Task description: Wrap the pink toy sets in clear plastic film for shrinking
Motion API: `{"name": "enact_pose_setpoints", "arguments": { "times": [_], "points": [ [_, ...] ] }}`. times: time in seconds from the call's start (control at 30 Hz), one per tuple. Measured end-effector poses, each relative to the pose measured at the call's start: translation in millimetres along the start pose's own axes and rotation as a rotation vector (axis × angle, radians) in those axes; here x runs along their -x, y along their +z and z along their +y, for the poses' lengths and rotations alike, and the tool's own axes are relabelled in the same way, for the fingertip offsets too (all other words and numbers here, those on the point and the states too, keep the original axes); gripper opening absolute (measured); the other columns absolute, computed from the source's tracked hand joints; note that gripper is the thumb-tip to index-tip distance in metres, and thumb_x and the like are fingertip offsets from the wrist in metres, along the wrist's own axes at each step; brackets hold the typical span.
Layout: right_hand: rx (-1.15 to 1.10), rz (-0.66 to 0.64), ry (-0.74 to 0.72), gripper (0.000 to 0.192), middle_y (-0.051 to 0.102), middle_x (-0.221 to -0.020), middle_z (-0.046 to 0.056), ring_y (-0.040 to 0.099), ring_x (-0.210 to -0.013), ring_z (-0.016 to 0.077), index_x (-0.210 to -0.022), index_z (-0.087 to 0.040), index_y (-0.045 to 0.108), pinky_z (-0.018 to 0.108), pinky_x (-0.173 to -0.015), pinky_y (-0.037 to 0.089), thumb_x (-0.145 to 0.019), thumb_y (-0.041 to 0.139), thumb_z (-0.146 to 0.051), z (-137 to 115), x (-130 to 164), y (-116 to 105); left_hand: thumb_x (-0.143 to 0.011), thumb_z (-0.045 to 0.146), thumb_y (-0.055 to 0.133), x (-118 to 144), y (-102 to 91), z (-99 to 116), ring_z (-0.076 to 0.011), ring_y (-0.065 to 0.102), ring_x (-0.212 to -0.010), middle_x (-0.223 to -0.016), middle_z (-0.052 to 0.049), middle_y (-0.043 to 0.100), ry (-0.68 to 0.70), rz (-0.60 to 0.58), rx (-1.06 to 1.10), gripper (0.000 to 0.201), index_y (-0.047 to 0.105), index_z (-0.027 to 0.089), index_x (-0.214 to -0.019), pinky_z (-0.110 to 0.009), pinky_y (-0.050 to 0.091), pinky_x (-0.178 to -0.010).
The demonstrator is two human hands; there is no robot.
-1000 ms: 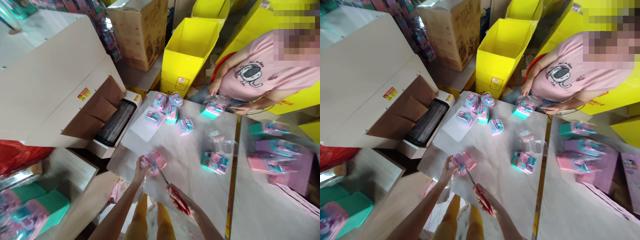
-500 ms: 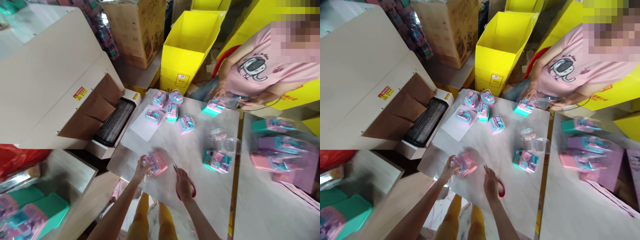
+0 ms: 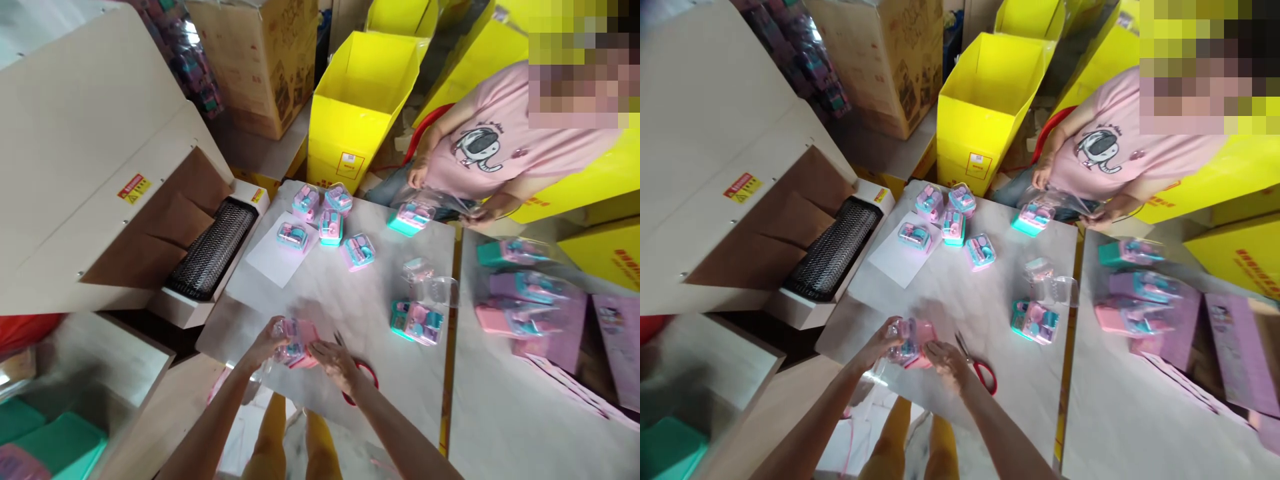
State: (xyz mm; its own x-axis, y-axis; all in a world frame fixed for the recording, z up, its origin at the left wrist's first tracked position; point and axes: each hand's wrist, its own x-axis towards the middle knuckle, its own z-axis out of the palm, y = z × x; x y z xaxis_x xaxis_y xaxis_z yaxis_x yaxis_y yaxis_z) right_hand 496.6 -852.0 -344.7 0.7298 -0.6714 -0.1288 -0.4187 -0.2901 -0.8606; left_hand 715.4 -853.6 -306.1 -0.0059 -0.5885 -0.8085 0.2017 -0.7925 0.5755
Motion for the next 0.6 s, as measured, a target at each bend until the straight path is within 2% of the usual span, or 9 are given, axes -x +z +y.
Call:
{"name": "enact_pose_setpoints", "arguments": {
  "times": [0.17,0.33,0.43,0.6],
  "points": [
    [0.122,-0.025,-0.003,0.043,0.066,-0.106,0.006,0.060,-0.097,0.0229,-0.112,-0.026,0.062,0.036,-0.082,0.047,-0.080,0.041,-0.005,-11.0,-0.2,-1.8,-0.052,0.022,0.072,1.5,-2.3,2.6,-0.0129,0.056,-0.065,-0.076,0.003,0.060,-0.009,-0.013,-0.020,0.056,0.049,0.024,-0.104,-0.021,0.042,-0.056],
    [0.233,-0.118,0.047,0.042,0.066,-0.101,0.008,0.059,-0.093,0.0247,-0.110,-0.024,0.062,0.039,-0.079,0.043,-0.082,0.036,-0.006,-13.8,0.6,-0.9,-0.053,0.020,0.073,-2.2,-2.6,-0.4,-0.0132,0.057,-0.065,-0.077,0.002,0.062,0.013,-0.032,-0.035,0.056,0.051,0.023,-0.104,-0.022,0.044,-0.057],
    [0.162,-0.065,0.084,0.036,0.067,-0.091,0.008,0.059,-0.085,0.0235,-0.102,-0.023,0.063,0.037,-0.076,0.043,-0.080,0.040,-0.007,-10.9,-0.4,3.0,-0.053,0.020,0.074,-6.3,-4.4,-5.1,-0.0143,0.058,-0.067,-0.078,0.002,0.062,0.031,-0.028,-0.073,0.058,0.053,0.023,-0.107,-0.022,0.044,-0.058],
    [0.040,0.070,0.154,0.016,0.065,-0.080,0.006,0.058,-0.076,0.0203,-0.078,-0.025,0.061,0.033,-0.072,0.044,-0.080,0.048,-0.016,-9.1,-6.8,11.1,-0.052,0.019,0.073,-11.2,-5.4,-4.0,-0.0147,0.058,-0.069,-0.082,0.001,0.061,0.055,-0.037,-0.146,0.060,0.054,0.023,-0.109,-0.021,0.044,-0.058]
  ]
}}
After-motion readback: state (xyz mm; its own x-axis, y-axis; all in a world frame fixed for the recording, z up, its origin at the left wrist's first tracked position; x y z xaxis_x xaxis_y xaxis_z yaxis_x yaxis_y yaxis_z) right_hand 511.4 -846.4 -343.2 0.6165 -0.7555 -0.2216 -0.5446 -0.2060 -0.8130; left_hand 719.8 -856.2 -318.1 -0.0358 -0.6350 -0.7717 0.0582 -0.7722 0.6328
